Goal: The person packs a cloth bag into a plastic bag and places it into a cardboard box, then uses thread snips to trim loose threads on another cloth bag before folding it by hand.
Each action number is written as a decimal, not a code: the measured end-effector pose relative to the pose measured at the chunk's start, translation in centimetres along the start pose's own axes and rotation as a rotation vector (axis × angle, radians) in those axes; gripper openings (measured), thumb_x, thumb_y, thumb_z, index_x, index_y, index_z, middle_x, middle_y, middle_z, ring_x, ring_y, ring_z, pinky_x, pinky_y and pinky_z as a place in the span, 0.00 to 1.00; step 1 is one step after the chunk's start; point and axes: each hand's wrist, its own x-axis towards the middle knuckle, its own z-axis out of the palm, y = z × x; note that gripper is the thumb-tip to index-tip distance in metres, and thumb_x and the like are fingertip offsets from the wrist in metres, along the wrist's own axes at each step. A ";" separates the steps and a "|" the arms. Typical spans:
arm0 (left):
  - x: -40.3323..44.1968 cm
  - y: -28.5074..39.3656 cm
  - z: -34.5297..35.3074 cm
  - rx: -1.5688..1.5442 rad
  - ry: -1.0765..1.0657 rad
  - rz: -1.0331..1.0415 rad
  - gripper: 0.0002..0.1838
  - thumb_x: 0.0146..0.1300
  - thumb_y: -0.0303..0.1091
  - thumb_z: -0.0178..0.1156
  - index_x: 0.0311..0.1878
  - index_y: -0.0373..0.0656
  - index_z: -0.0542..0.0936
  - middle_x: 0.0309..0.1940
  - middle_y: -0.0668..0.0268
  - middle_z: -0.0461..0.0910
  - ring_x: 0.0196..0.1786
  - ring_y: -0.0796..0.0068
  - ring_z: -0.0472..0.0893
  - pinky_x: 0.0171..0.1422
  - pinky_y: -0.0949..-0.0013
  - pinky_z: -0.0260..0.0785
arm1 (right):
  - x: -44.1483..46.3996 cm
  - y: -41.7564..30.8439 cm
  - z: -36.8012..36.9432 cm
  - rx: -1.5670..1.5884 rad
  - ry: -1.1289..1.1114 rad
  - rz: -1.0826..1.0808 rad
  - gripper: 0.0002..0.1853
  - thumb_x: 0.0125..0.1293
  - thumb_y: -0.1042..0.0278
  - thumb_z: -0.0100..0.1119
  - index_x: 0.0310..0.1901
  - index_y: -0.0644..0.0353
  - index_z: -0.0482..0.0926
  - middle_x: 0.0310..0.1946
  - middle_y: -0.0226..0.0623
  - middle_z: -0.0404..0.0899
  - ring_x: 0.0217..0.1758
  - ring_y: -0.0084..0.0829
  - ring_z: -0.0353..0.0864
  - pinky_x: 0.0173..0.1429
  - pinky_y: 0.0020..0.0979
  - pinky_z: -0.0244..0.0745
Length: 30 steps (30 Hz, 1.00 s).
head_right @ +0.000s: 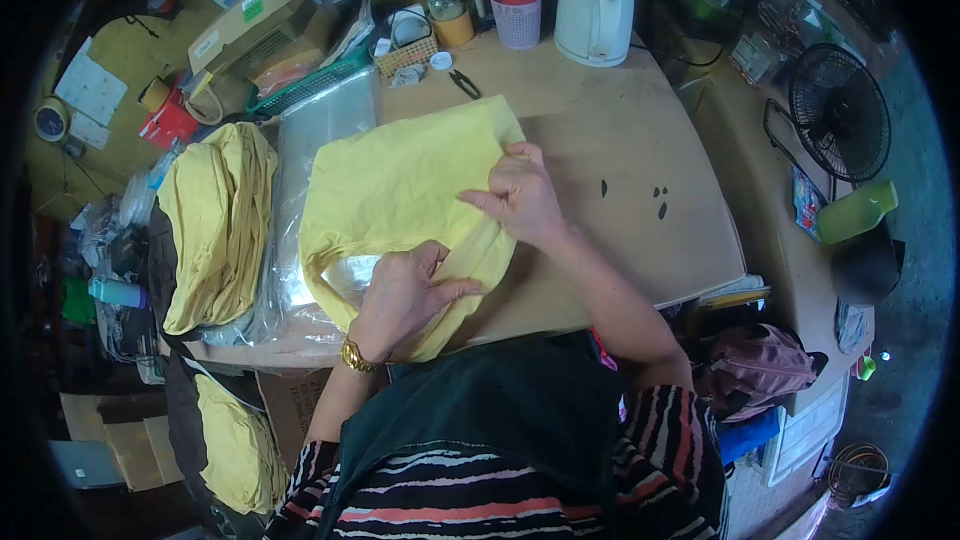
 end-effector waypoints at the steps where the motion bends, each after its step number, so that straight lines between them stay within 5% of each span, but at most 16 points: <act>1: -0.1 -0.4 0.1 0.022 -0.004 -0.018 0.24 0.50 0.50 0.72 0.26 0.36 0.76 0.16 0.54 0.74 0.22 0.49 0.77 0.28 0.56 0.67 | 0.4 0.4 -0.1 -0.067 0.043 0.013 0.24 0.51 0.55 0.73 0.14 0.57 0.66 0.16 0.33 0.68 0.23 0.35 0.67 0.53 0.37 0.63; 5: -0.7 -1.6 0.0 0.020 -0.011 0.105 0.20 0.55 0.43 0.69 0.25 0.34 0.76 0.17 0.51 0.72 0.24 0.48 0.76 0.31 0.55 0.67 | 2.0 1.7 -0.3 -0.177 0.074 -0.055 0.24 0.51 0.55 0.73 0.15 0.58 0.67 0.14 0.33 0.66 0.22 0.35 0.68 0.51 0.37 0.63; 8: -0.4 -2.9 0.1 -0.198 -0.062 0.096 0.12 0.61 0.36 0.61 0.32 0.34 0.79 0.22 0.50 0.74 0.31 0.47 0.78 0.36 0.50 0.68 | 2.5 2.8 -1.1 -0.355 0.333 -0.121 0.22 0.56 0.61 0.70 0.16 0.59 0.66 0.13 0.32 0.61 0.21 0.32 0.66 0.47 0.35 0.64; 9: -0.4 -2.9 0.3 -0.200 -0.065 0.096 0.12 0.61 0.36 0.61 0.32 0.34 0.79 0.22 0.50 0.74 0.31 0.47 0.78 0.36 0.50 0.68 | 2.1 2.8 -1.2 -0.251 0.501 0.106 0.22 0.60 0.56 0.66 0.17 0.59 0.69 0.14 0.34 0.65 0.22 0.34 0.70 0.44 0.35 0.66; 11: 0.0 -2.5 0.7 -0.098 0.008 -0.072 0.13 0.63 0.37 0.60 0.33 0.34 0.77 0.22 0.49 0.74 0.30 0.46 0.77 0.34 0.51 0.68 | 0.3 1.7 -2.6 -0.010 0.378 0.627 0.23 0.68 0.47 0.55 0.24 0.60 0.73 0.19 0.35 0.71 0.26 0.33 0.73 0.39 0.34 0.68; 12: 0.1 -2.4 0.9 -0.099 0.005 -0.069 0.13 0.63 0.37 0.60 0.33 0.34 0.77 0.22 0.49 0.74 0.30 0.46 0.77 0.34 0.51 0.68 | -1.8 0.0 -3.7 0.126 0.081 0.908 0.25 0.71 0.43 0.48 0.29 0.60 0.74 0.24 0.35 0.74 0.29 0.30 0.74 0.38 0.32 0.69; 14: 0.5 -2.1 1.4 -0.078 0.119 -0.068 0.15 0.64 0.40 0.59 0.32 0.34 0.75 0.22 0.48 0.75 0.28 0.45 0.77 0.32 0.52 0.68 | -7.8 0.8 -1.2 1.069 -0.168 1.012 0.31 0.73 0.38 0.38 0.41 0.62 0.77 0.33 0.36 0.80 0.34 0.31 0.79 0.44 0.33 0.74; 16: 0.9 -1.4 1.2 -0.126 0.083 -0.032 0.16 0.64 0.41 0.60 0.30 0.35 0.75 0.21 0.48 0.75 0.27 0.45 0.77 0.31 0.52 0.68 | -7.8 -5.0 0.7 1.545 -0.039 1.145 0.24 0.73 0.48 0.48 0.48 0.66 0.77 0.40 0.37 0.83 0.42 0.29 0.82 0.50 0.32 0.76; 20: 0.1 -1.6 0.7 -0.018 -0.059 0.043 0.17 0.63 0.42 0.62 0.29 0.37 0.75 0.17 0.49 0.75 0.25 0.45 0.78 0.29 0.53 0.68 | -5.9 -1.5 0.9 1.100 0.336 1.013 0.15 0.66 0.67 0.62 0.51 0.66 0.78 0.44 0.37 0.84 0.43 0.25 0.83 0.50 0.29 0.78; 24: -0.2 -1.7 0.6 -0.109 -0.129 -0.041 0.15 0.63 0.40 0.62 0.30 0.37 0.75 0.17 0.49 0.74 0.24 0.46 0.77 0.29 0.53 0.68 | -4.6 -0.2 0.6 1.110 0.491 0.947 0.12 0.67 0.67 0.60 0.48 0.64 0.81 0.39 0.33 0.84 0.40 0.23 0.83 0.47 0.29 0.79; 27: 0.5 -1.6 2.2 -0.076 0.045 -0.051 0.14 0.63 0.39 0.62 0.29 0.38 0.75 0.16 0.51 0.74 0.23 0.46 0.76 0.28 0.53 0.67 | -5.2 -4.2 1.9 1.540 0.468 1.136 0.11 0.67 0.65 0.61 0.46 0.61 0.81 0.39 0.32 0.84 0.38 0.21 0.82 0.43 0.25 0.77; 28: 0.9 -1.4 2.8 -0.154 0.222 0.033 0.15 0.64 0.39 0.61 0.29 0.38 0.74 0.14 0.51 0.70 0.21 0.47 0.74 0.26 0.55 0.64 | -6.5 -5.0 2.1 1.481 0.213 1.074 0.10 0.68 0.65 0.60 0.45 0.61 0.82 0.40 0.33 0.84 0.40 0.23 0.82 0.42 0.26 0.76; 30: 0.8 -1.3 2.9 -0.230 0.399 0.114 0.15 0.65 0.39 0.60 0.29 0.38 0.74 0.12 0.52 0.67 0.18 0.49 0.71 0.24 0.57 0.62 | -8.0 -4.5 3.0 1.365 0.148 1.061 0.10 0.68 0.66 0.60 0.45 0.62 0.82 0.39 0.34 0.84 0.40 0.25 0.82 0.43 0.27 0.77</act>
